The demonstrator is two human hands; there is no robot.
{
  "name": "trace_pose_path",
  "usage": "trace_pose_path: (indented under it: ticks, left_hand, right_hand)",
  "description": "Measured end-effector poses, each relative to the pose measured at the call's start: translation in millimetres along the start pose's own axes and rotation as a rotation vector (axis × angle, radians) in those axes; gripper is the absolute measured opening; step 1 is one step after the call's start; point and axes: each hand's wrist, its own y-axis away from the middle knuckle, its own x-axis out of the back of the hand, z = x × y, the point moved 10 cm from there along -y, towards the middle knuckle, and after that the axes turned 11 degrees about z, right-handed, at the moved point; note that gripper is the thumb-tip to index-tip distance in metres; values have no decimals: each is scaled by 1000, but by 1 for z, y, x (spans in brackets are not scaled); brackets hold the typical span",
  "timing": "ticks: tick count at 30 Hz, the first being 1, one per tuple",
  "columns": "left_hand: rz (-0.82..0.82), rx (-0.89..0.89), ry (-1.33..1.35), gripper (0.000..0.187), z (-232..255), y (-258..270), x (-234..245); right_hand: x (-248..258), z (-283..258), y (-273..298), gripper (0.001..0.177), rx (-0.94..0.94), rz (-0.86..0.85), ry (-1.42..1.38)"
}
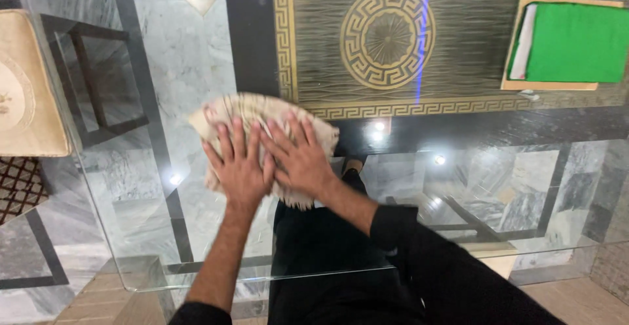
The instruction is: Wiping a glass dining table with a cloth and then rearranging the chairs.
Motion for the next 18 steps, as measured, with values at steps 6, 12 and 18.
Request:
trace_pose_path:
  ticks: [6,12,18]
  left_hand:
    - [-17,-59,7,66,43,43,-6]
    - [-47,-144,37,68,76,-43,-24]
    - [-57,-108,-13,72,73,-169,-50]
  right_hand:
    - [12,16,61,73,-9,-70,7]
    - [37,81,23,75,-105,-16,37]
    - [60,153,-87,76,-73,-9,69]
